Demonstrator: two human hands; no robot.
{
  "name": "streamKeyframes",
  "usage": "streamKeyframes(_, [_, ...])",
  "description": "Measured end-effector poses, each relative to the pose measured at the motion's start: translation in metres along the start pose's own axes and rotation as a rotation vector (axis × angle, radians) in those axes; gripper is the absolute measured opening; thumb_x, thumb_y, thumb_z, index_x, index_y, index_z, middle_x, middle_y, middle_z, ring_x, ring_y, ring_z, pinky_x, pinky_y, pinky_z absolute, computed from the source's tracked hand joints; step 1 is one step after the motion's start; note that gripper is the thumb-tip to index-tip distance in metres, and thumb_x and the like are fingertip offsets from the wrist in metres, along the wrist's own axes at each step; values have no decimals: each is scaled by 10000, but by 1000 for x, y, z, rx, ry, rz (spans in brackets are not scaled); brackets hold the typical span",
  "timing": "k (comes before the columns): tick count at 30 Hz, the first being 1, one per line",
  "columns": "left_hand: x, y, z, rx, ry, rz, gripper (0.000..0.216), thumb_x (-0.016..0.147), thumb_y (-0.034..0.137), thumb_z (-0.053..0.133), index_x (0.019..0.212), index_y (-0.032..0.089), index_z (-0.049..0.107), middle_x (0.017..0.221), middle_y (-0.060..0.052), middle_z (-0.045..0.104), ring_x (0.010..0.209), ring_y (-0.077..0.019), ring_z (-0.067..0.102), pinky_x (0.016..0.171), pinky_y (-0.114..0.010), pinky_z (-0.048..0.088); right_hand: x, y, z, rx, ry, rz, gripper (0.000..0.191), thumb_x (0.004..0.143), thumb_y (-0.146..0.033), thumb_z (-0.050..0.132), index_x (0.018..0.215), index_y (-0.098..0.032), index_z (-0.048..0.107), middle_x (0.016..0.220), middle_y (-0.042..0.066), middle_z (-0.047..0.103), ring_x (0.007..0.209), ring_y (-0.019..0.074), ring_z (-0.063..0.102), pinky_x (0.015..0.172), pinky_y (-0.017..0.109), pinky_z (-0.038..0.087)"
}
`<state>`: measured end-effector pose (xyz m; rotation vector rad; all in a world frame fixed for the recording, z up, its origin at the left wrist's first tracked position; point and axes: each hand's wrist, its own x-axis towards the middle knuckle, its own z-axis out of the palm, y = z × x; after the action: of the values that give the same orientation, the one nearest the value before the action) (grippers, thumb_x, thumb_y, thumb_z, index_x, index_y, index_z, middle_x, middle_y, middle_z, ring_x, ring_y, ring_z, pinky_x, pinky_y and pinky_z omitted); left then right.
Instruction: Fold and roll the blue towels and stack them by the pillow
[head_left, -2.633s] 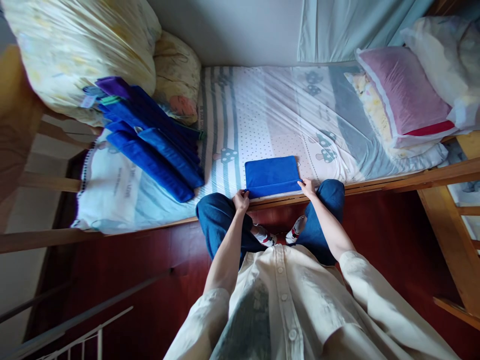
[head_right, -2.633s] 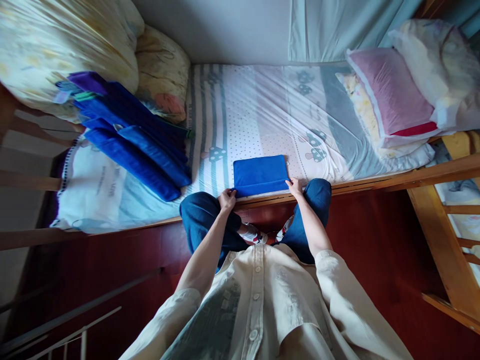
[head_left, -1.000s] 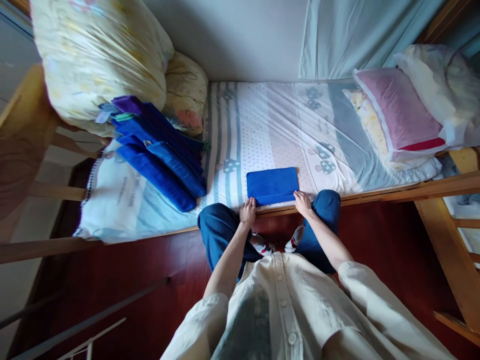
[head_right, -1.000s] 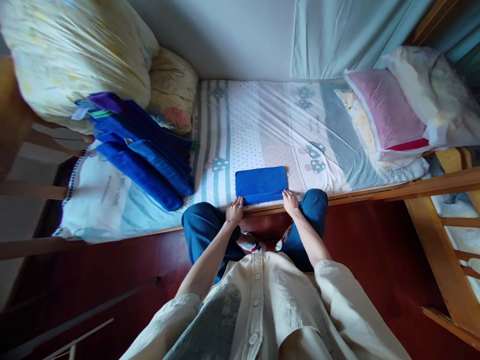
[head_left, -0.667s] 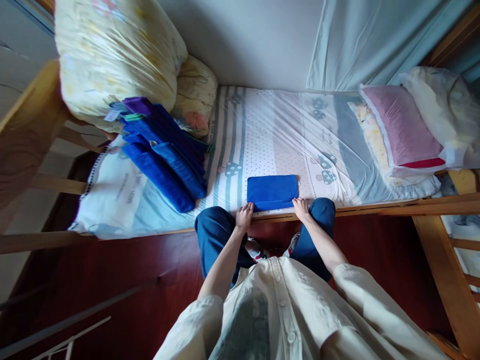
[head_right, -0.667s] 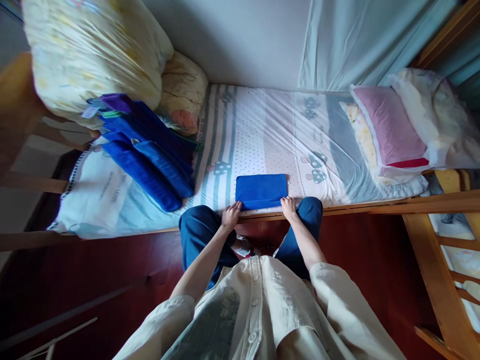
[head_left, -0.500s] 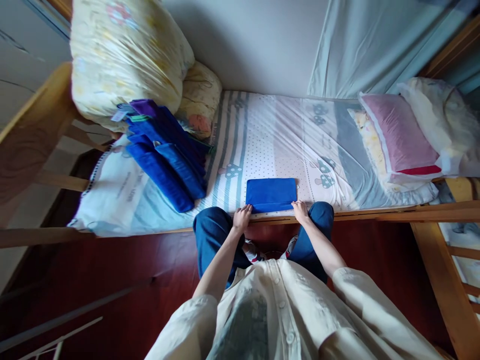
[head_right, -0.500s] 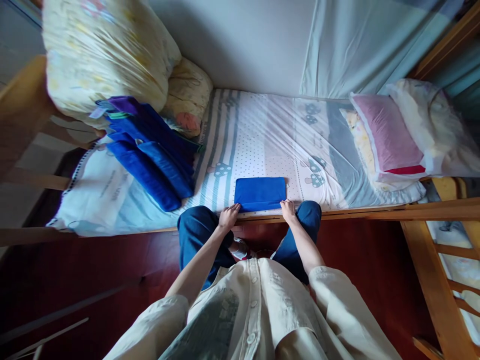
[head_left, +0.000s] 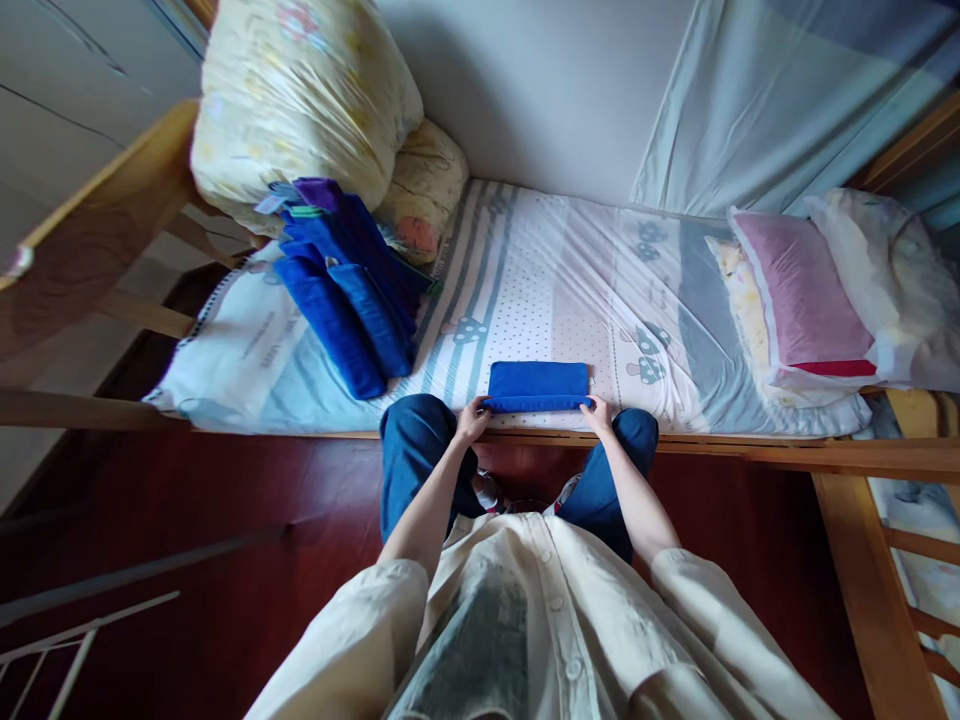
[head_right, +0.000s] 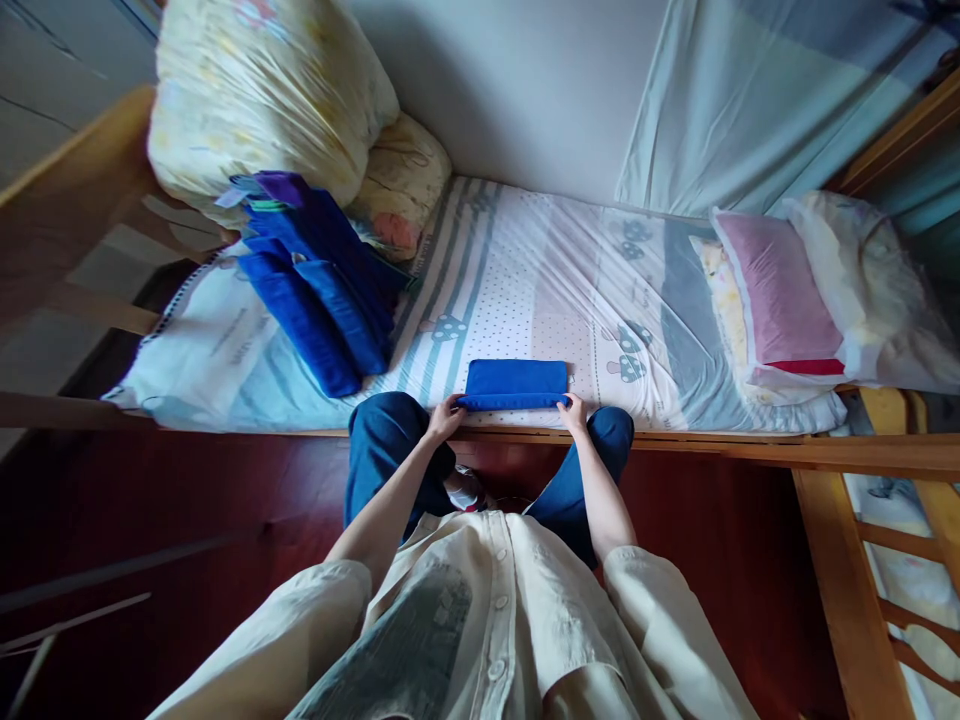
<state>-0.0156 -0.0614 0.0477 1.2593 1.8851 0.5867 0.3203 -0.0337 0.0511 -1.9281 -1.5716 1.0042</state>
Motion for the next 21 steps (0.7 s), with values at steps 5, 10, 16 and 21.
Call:
streamKeyframes(5, [10,-9,8,-279,78,-32,339,798,277,619,1091,116,678,937,-111,765,941,-261,732,883,-380,589,6,1,5,141,67,61,220,798,-265,661,968,-146,733,953,109,788,888,236,734,846,328,582])
streamKeyframes(10, [15,-19,10,-206,174,-71,339,822,352,629,1053,113,698,880,-112,764,928,-280,726,849,-382,582,5,2,2,31,71,101,160,821,-325,641,738,-189,650,779,71,748,738,220,683,745,300,534])
streamKeyframes(16, [13,-25,13,-93,190,-113,310,835,276,587,1055,101,718,932,-135,777,945,-297,733,859,-388,564,3,0,0,-72,17,170,208,806,-309,650,634,-217,576,706,42,713,690,208,637,703,288,481])
streamKeyframes(21, [12,-24,14,-89,199,-122,307,834,263,599,1066,104,724,946,-136,781,996,-305,732,891,-394,559,4,2,0,-79,3,198,196,802,-317,676,654,-212,604,702,29,700,726,206,625,692,279,453])
